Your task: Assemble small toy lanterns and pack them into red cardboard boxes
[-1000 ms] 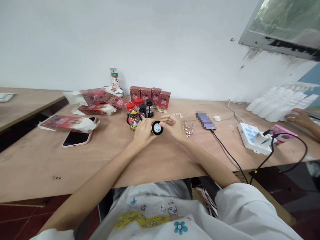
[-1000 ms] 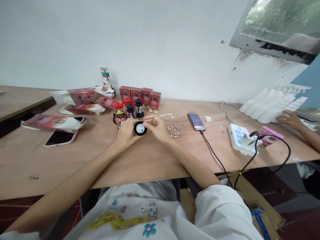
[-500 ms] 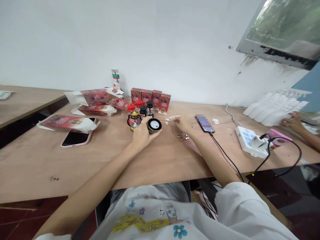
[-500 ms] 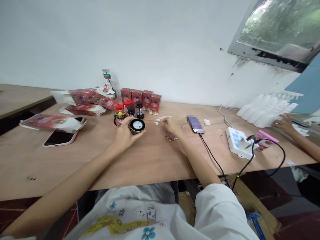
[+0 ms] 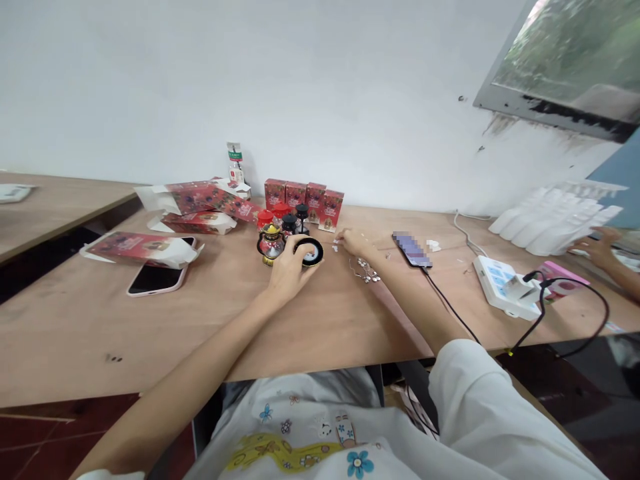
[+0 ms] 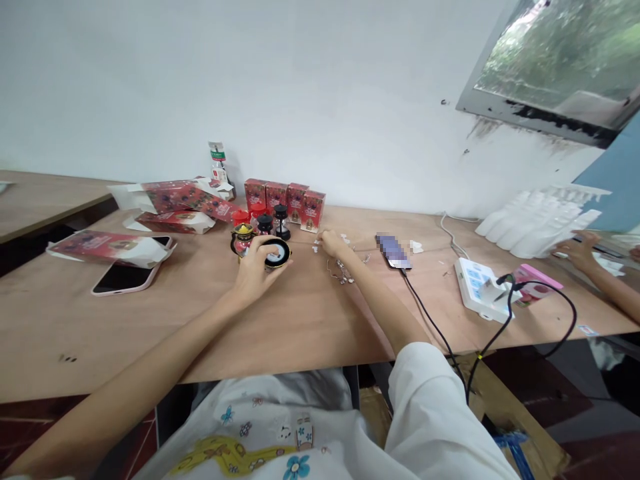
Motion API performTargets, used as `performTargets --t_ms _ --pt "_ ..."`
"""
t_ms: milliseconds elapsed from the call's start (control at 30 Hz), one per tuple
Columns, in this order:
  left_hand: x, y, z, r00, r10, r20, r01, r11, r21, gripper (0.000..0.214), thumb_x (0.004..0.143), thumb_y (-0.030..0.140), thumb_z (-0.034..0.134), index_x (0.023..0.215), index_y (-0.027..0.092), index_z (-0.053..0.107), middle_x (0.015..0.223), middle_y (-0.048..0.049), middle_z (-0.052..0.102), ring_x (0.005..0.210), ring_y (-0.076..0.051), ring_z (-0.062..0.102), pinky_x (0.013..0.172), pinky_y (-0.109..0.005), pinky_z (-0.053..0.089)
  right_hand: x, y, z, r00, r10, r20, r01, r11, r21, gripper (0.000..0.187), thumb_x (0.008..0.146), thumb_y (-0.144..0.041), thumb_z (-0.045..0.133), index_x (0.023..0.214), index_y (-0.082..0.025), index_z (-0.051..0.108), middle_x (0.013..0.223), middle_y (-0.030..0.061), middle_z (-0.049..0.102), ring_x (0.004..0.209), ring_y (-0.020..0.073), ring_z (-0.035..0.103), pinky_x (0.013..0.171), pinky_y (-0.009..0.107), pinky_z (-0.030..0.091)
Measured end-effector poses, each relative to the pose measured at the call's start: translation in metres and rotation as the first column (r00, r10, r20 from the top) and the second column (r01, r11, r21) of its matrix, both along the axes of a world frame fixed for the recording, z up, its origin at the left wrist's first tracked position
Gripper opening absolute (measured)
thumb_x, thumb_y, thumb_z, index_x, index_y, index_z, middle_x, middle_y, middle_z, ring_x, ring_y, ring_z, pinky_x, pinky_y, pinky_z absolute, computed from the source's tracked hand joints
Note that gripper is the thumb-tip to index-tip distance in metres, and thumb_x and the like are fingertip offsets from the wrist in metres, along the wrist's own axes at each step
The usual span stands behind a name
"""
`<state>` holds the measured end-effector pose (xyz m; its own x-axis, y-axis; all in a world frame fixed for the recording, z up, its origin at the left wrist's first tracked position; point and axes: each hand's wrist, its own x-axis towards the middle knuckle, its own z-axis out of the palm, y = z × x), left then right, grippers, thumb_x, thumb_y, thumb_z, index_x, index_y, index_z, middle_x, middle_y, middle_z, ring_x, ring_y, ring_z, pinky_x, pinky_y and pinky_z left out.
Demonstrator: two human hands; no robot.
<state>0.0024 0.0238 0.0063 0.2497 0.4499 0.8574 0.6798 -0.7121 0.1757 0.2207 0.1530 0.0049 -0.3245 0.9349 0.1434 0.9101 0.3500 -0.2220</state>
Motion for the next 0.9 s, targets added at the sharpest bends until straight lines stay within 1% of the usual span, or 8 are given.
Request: performTargets --t_ms 167,367,467,600,667,767,833,900 --pt "0.001 -0.002 0.002 1.000 0.017 -0.015 -0.017 1.000 0.024 0.016 0.086 0.031 0.061 0.090 0.020 0.049 0.111 -0.0096 0.054 0.099 -0.020 0.061 0.078 -0.030 0.052 0.001 0.004 -0.001 0.999 -0.045 -0.028 0.044 0.999 -0.022 0.025 0.078 -0.002 0.052 0.090 -0.010 0.073 0.103 0.0139 0.072 0.097 0.0216 0.063 0.087 0.026 0.043" --pt "0.000 -0.003 0.002 0.998 -0.058 -0.001 0.058 0.997 0.047 0.017 0.084 0.034 0.063 0.091 0.020 0.054 0.114 -0.0095 0.059 0.103 -0.019 0.062 0.083 -0.030 0.052 0.003 0.003 -0.002 0.983 -0.075 -0.167 0.075 0.997 -0.011 0.016 0.075 -0.001 0.054 0.076 -0.011 0.066 0.087 0.0129 0.070 0.086 0.0206 0.062 0.082 0.029 0.044" --pt "0.001 -0.003 0.000 0.997 -0.071 0.043 0.071 0.997 -0.003 0.029 0.081 0.039 0.067 0.097 0.021 0.050 0.117 -0.0109 0.062 0.106 -0.021 0.063 0.083 -0.031 0.052 0.001 -0.009 -0.004 0.953 -0.071 -0.295 0.089 0.995 0.048 0.017 0.084 -0.008 0.045 0.088 -0.012 0.061 0.087 0.0100 0.066 0.081 0.0171 0.061 0.078 0.028 0.046" --pt "0.003 -0.002 -0.004 0.985 0.040 0.168 -0.018 0.991 -0.133 0.061 0.070 0.040 0.076 0.114 0.020 0.038 0.111 -0.0095 0.068 0.103 -0.025 0.066 0.076 -0.032 0.052 -0.006 -0.049 -0.003 0.873 0.024 -0.487 0.081 0.978 0.192 0.024 0.095 -0.023 0.032 0.108 -0.016 0.051 0.091 0.0048 0.062 0.075 0.0118 0.059 0.070 0.025 0.048" --pt "0.002 -0.001 -0.005 0.983 0.077 0.170 -0.045 0.982 -0.185 0.070 0.067 0.034 0.078 0.121 0.019 0.035 0.107 -0.0082 0.069 0.101 -0.025 0.066 0.077 -0.033 0.051 -0.010 -0.074 -0.002 0.806 0.235 -0.543 0.028 0.901 0.432 0.022 0.094 -0.026 0.038 0.108 -0.018 0.054 0.084 0.0031 0.060 0.071 0.0122 0.057 0.067 0.025 0.048" --pt "0.000 0.001 -0.002 0.989 0.081 0.121 -0.055 0.978 -0.203 0.063 0.068 0.027 0.074 0.121 0.018 0.041 0.107 -0.0091 0.067 0.102 -0.026 0.064 0.083 -0.036 0.048 -0.016 -0.105 0.001 0.838 0.504 -0.208 -0.193 0.631 0.752 0.024 0.091 -0.019 0.045 0.105 -0.021 0.063 0.079 0.0035 0.060 0.067 0.0125 0.053 0.064 0.025 0.046" --pt "-0.001 0.001 0.001 0.993 0.079 0.083 -0.061 0.979 -0.195 0.049 0.070 0.027 0.070 0.114 0.018 0.049 0.109 -0.0102 0.066 0.102 -0.027 0.062 0.085 -0.037 0.047 -0.019 -0.118 0.002 0.830 0.554 0.062 -0.366 0.459 0.810 0.030 0.088 -0.013 0.047 0.107 -0.025 0.067 0.076 0.0028 0.058 0.064 0.0118 0.050 0.061 0.024 0.044" --pt "-0.002 0.001 0.002 0.995 0.075 0.061 -0.062 0.980 -0.189 0.038 0.072 0.026 0.067 0.106 0.018 0.054 0.106 -0.0098 0.066 0.100 -0.027 0.061 0.083 -0.038 0.046 -0.023 -0.124 0.002 0.809 0.552 0.204 -0.445 0.348 0.825 0.036 0.086 -0.007 0.048 0.111 -0.027 0.067 0.074 0.0016 0.055 0.063 0.0112 0.048 0.060 0.023 0.043"
